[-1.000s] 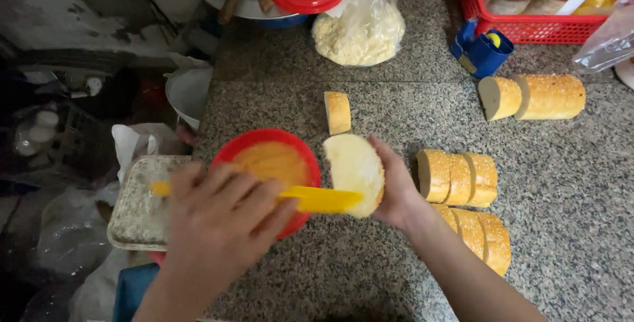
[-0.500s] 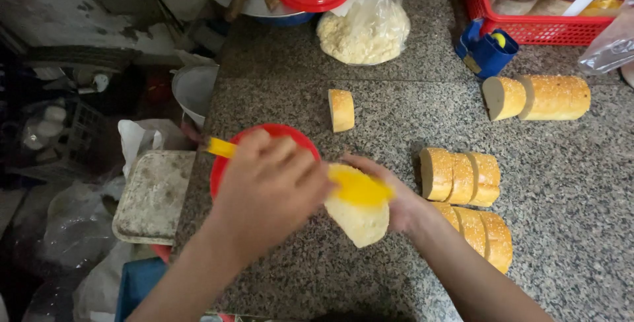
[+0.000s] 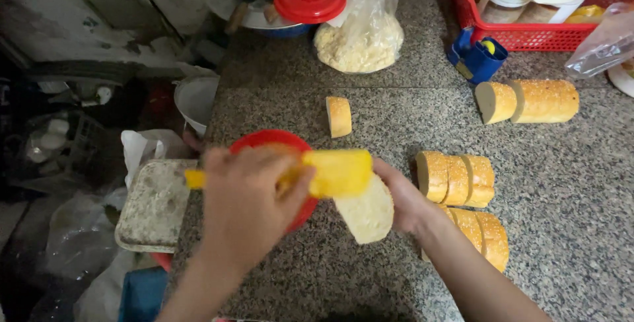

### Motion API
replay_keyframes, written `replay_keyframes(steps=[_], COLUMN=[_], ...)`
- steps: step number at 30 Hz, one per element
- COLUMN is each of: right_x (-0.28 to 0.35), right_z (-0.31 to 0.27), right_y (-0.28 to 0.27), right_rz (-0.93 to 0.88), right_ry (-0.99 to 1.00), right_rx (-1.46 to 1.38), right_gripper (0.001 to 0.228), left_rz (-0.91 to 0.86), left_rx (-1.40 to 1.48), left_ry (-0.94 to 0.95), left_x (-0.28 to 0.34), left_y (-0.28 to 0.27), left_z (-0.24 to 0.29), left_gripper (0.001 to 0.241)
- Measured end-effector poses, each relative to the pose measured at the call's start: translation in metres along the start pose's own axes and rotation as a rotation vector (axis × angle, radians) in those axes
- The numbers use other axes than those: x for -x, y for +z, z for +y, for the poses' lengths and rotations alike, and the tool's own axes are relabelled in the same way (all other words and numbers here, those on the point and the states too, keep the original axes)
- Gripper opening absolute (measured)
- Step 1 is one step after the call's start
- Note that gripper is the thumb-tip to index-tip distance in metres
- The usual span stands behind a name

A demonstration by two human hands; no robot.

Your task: Spread a yellow mixture onto slices of bread using a spatula.

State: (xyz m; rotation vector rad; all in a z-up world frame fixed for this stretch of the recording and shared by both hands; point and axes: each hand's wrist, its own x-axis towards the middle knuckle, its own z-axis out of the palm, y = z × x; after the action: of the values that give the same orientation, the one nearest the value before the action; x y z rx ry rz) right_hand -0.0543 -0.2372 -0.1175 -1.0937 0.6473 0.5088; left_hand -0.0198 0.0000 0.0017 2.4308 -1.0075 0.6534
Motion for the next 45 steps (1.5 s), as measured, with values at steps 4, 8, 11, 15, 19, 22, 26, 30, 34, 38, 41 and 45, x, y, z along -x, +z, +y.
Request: replay_keyframes(steps=[4,8,11,15,19,22,26,30,34,38,41,45], right_x=[0.028,0.027,0.035,0.044,0.062,0.079,0.102,0.138,0.112,0.087,0.065,0.035], right_z=[-0.016,-0.010,-0.008,0.003,0.011,0.017,0.019,0.003,0.028,0.022,0.015,0.016], right_y=[0.004,-0.024,-0.027,-0.049,-0.078,-0.097,-0.138,-0.171,-0.257,-0.281,-0.286,-0.295], right_rz=[0.018,0.050,0.033,0.026,0.006,0.056,0.097,0.444,0.505,0.674,0.678,0.711], right_ry=[-0.074,-0.117,-0.167,-0.231,-0.279,-0.298,-0.313,-0.327,-0.464,-0.433,-0.359,-0.284], right_rx=[-0.131,-0.273,-0.311,-0.428,-0.524,-0.525,-0.603,-0.459,-0.245,0.136,0.319,0.494], right_gripper=[0.067,0.059,0.056,0.047,0.048,0.051,0.051,0.050,0.051,0.047,0.055,0.052], left_rz=[-0.404,-0.330,-0.204,-0.168,-0.052,-0.077,-0.110,-0.170,-0.221,-0.464,-0.505,-0.461], left_rx=[0.210,-0.002,0.067,0.152,-0.017,0.227,0.122,-0.008,-0.020,-0.156,-0.233,-0.314], left_ry=[-0.289,-0.306,-0.210,-0.138,-0.125,-0.042,-0.013,-0.122,-0.209,-0.396,-0.439,-0.458], left_x=[0.027,0.031,0.024,0.025,0.014,0.011,0.011,0.007,0.004,0.002,-0.002,-0.001], left_y=[0.006,0.005,0.001,0.019,0.025,0.034,0.067,0.079,0.081,0.087,0.088,0.096], left_z=[0.012,0.004,0.024,0.040,0.053,0.084,0.099,0.100,0.110,0.115,0.121,0.121], left_gripper=[0.028,0.023,0.022,0.020,0.026,0.015,0.018,0.025,0.026,0.034,0.036,0.036])
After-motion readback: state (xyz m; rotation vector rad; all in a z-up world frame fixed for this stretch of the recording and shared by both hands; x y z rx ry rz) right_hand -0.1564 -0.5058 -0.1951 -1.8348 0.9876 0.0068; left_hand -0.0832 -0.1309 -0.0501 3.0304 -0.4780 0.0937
